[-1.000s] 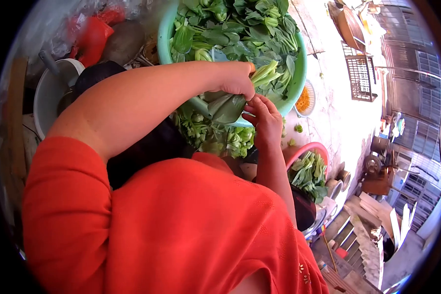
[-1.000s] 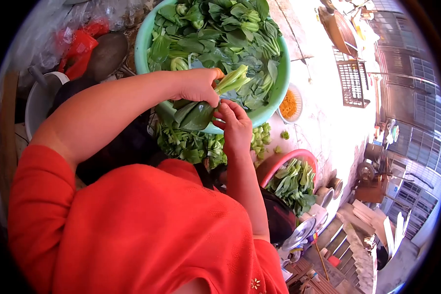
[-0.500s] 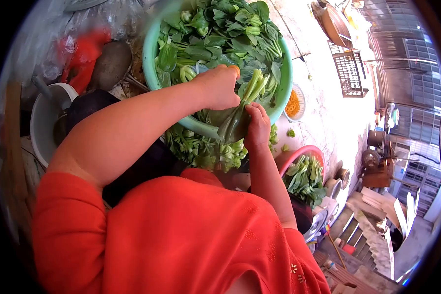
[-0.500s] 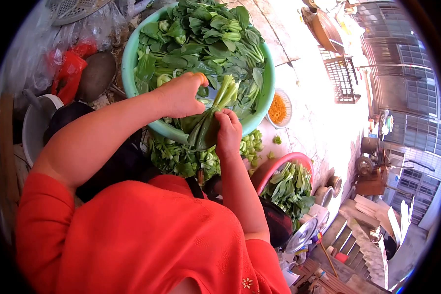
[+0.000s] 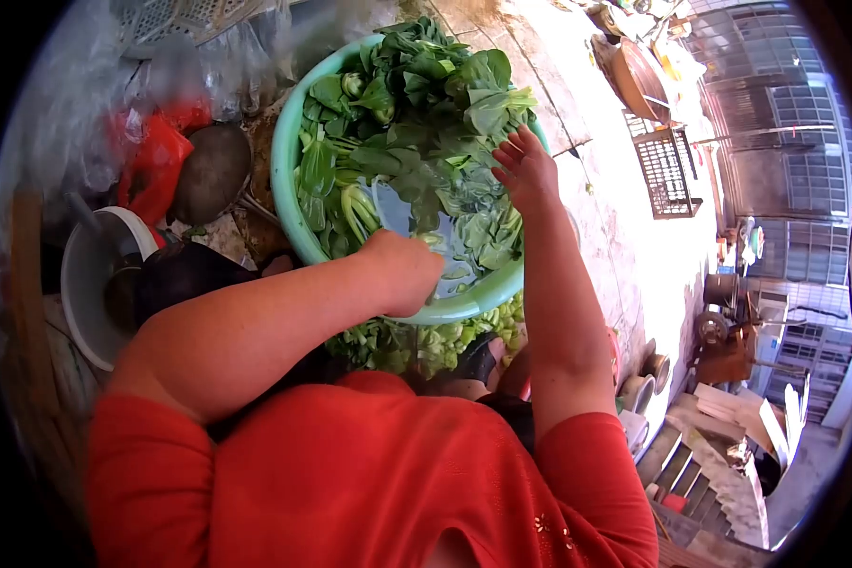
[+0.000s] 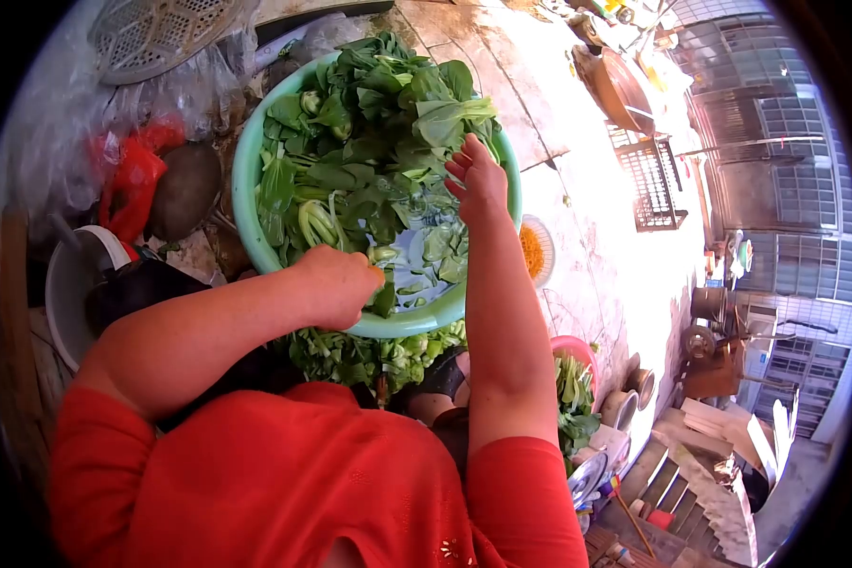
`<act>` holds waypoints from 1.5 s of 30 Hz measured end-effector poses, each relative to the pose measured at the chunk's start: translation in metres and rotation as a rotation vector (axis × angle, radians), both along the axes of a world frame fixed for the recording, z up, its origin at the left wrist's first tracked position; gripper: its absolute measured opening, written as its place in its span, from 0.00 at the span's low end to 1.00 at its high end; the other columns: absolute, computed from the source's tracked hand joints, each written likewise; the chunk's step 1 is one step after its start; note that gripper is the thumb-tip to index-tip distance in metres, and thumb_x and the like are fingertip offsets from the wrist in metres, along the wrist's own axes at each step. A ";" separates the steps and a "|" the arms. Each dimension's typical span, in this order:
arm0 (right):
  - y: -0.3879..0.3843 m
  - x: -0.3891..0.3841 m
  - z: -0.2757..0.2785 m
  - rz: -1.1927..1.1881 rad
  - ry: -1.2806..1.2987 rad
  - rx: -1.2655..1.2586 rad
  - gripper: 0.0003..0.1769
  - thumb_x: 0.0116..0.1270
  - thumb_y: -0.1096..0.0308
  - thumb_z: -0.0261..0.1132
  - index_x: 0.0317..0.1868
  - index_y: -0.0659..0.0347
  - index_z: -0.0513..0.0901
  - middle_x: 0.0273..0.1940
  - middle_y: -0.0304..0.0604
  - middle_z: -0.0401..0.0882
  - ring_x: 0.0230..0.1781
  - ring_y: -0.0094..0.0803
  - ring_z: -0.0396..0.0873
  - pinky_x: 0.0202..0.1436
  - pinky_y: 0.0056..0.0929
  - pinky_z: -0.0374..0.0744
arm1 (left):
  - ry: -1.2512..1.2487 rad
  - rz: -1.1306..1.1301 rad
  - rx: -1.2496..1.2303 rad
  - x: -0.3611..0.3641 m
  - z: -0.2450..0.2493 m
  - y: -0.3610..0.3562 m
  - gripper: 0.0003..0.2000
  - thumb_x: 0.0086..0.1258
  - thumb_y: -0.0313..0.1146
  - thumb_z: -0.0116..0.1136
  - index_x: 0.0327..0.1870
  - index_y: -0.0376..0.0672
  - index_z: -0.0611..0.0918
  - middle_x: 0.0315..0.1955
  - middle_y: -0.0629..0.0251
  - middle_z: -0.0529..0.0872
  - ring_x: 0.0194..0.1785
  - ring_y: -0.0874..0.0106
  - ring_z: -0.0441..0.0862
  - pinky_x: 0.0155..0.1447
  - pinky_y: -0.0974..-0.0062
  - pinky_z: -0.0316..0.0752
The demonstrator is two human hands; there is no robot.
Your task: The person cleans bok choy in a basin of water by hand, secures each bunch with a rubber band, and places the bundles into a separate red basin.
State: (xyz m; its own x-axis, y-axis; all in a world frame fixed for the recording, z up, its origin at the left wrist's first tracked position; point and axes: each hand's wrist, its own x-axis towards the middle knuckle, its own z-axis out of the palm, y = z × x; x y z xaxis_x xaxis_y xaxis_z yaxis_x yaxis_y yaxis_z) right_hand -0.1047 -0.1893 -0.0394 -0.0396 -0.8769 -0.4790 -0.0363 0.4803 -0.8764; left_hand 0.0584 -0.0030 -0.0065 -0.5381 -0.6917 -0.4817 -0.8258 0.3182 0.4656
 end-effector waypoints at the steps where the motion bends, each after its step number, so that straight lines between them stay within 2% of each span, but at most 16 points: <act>1: 0.007 0.002 -0.009 0.060 0.025 0.012 0.24 0.67 0.55 0.63 0.55 0.62 0.75 0.49 0.45 0.77 0.47 0.37 0.79 0.49 0.38 0.77 | -0.012 0.002 -0.012 0.000 -0.002 0.000 0.17 0.57 0.34 0.60 0.48 0.40 0.79 0.42 0.56 0.82 0.45 0.61 0.84 0.45 0.62 0.80; 3: 0.031 0.004 -0.027 0.176 0.027 0.053 0.22 0.65 0.60 0.64 0.55 0.62 0.77 0.46 0.43 0.79 0.40 0.32 0.81 0.42 0.30 0.79 | -0.025 0.003 -0.020 0.000 -0.004 0.000 0.17 0.57 0.34 0.60 0.48 0.40 0.80 0.42 0.56 0.82 0.45 0.61 0.84 0.46 0.63 0.79; 5: 0.053 -0.003 -0.048 0.333 0.014 0.186 0.19 0.67 0.60 0.64 0.54 0.61 0.78 0.43 0.41 0.80 0.40 0.31 0.82 0.44 0.30 0.81 | -0.045 -0.056 0.042 -0.001 -0.007 0.002 0.17 0.57 0.34 0.60 0.49 0.41 0.80 0.43 0.56 0.82 0.46 0.61 0.84 0.47 0.64 0.79; 8: 0.082 -0.020 -0.080 0.362 0.103 0.240 0.15 0.64 0.66 0.65 0.50 0.61 0.80 0.36 0.37 0.82 0.32 0.27 0.81 0.38 0.26 0.80 | -0.071 -0.156 0.105 0.000 -0.001 0.007 0.17 0.58 0.32 0.59 0.49 0.41 0.80 0.43 0.56 0.82 0.46 0.61 0.84 0.46 0.64 0.79; 12: 0.112 -0.039 -0.098 0.396 0.322 0.210 0.14 0.60 0.67 0.67 0.45 0.63 0.83 0.36 0.40 0.84 0.29 0.26 0.81 0.35 0.26 0.79 | -0.048 -0.232 0.106 -0.002 -0.012 0.023 0.15 0.58 0.31 0.58 0.48 0.40 0.81 0.42 0.56 0.83 0.45 0.61 0.84 0.45 0.63 0.79; 14: 0.117 -0.051 -0.123 0.568 0.542 0.070 0.18 0.58 0.64 0.68 0.47 0.64 0.83 0.38 0.42 0.86 0.32 0.29 0.83 0.39 0.28 0.80 | -0.087 -0.386 0.175 -0.007 -0.009 0.029 0.12 0.59 0.31 0.56 0.43 0.40 0.83 0.40 0.55 0.84 0.44 0.61 0.85 0.43 0.63 0.80; 15: 0.123 -0.050 -0.128 0.677 0.652 -0.096 0.20 0.55 0.62 0.69 0.48 0.63 0.83 0.40 0.45 0.86 0.36 0.35 0.84 0.43 0.32 0.81 | -0.041 -0.371 0.180 -0.008 -0.007 0.035 0.11 0.59 0.31 0.55 0.40 0.40 0.85 0.39 0.55 0.86 0.44 0.60 0.85 0.44 0.63 0.80; 19: 0.131 -0.047 -0.121 0.935 0.890 -0.131 0.17 0.53 0.63 0.67 0.45 0.57 0.84 0.39 0.48 0.85 0.39 0.44 0.83 0.47 0.37 0.80 | -0.043 -0.452 0.301 -0.011 -0.004 0.044 0.12 0.61 0.30 0.52 0.41 0.40 0.86 0.42 0.56 0.86 0.46 0.60 0.85 0.46 0.63 0.80; 24: 0.122 -0.059 -0.123 0.849 0.932 -0.168 0.15 0.54 0.66 0.63 0.44 0.56 0.84 0.38 0.48 0.84 0.38 0.46 0.82 0.46 0.39 0.80 | -0.074 -0.439 0.319 -0.010 0.000 0.043 0.12 0.61 0.30 0.52 0.41 0.39 0.86 0.42 0.56 0.86 0.46 0.61 0.85 0.46 0.63 0.80; 30: 0.119 -0.033 -0.139 0.791 1.115 -0.735 0.20 0.56 0.69 0.61 0.52 0.55 0.78 0.44 0.48 0.79 0.42 0.50 0.80 0.47 0.42 0.79 | -0.070 -0.436 0.282 -0.013 -0.007 0.040 0.12 0.62 0.30 0.52 0.41 0.39 0.85 0.42 0.56 0.86 0.46 0.60 0.85 0.46 0.63 0.80; 31: 0.116 -0.028 -0.141 0.792 1.110 -0.737 0.20 0.56 0.69 0.61 0.52 0.55 0.78 0.44 0.48 0.79 0.42 0.50 0.80 0.47 0.42 0.79 | -0.057 -0.420 0.266 -0.013 -0.007 0.040 0.12 0.62 0.30 0.52 0.42 0.39 0.85 0.42 0.56 0.86 0.46 0.60 0.85 0.46 0.63 0.80; 33: 0.110 -0.016 -0.142 1.066 1.252 -0.452 0.19 0.55 0.70 0.62 0.49 0.57 0.76 0.52 0.52 0.75 0.46 0.51 0.79 0.51 0.43 0.79 | -0.056 -0.403 0.264 -0.013 -0.008 0.039 0.12 0.63 0.30 0.52 0.42 0.40 0.85 0.42 0.56 0.86 0.46 0.60 0.85 0.46 0.63 0.80; 37: 0.106 -0.012 -0.131 1.349 1.246 -0.360 0.16 0.55 0.65 0.64 0.44 0.59 0.76 0.50 0.53 0.77 0.48 0.51 0.79 0.52 0.43 0.78 | -0.053 -0.380 0.255 -0.011 -0.011 0.038 0.12 0.63 0.31 0.51 0.43 0.40 0.85 0.43 0.55 0.85 0.46 0.60 0.85 0.46 0.63 0.80; 42: 0.083 -0.020 -0.117 1.068 1.177 -0.244 0.20 0.51 0.59 0.67 0.42 0.60 0.76 0.42 0.55 0.80 0.48 0.50 0.79 0.50 0.43 0.78 | -0.048 -0.366 0.241 -0.009 -0.013 0.036 0.13 0.64 0.31 0.52 0.45 0.41 0.84 0.42 0.56 0.85 0.46 0.60 0.85 0.47 0.63 0.79; 44: 0.087 -0.028 -0.134 0.807 1.201 -0.210 0.19 0.51 0.61 0.65 0.42 0.61 0.76 0.43 0.55 0.80 0.48 0.51 0.79 0.50 0.44 0.78 | -0.056 -0.370 0.242 -0.009 -0.013 0.034 0.13 0.64 0.31 0.52 0.45 0.41 0.84 0.42 0.56 0.85 0.46 0.61 0.85 0.47 0.63 0.79; 45: 0.092 -0.023 -0.137 0.951 1.244 -0.215 0.16 0.52 0.64 0.63 0.41 0.61 0.76 0.45 0.55 0.80 0.48 0.51 0.79 0.51 0.45 0.78 | -0.056 -0.371 0.243 -0.009 -0.013 0.034 0.12 0.64 0.31 0.52 0.45 0.41 0.84 0.42 0.56 0.84 0.46 0.61 0.85 0.47 0.63 0.79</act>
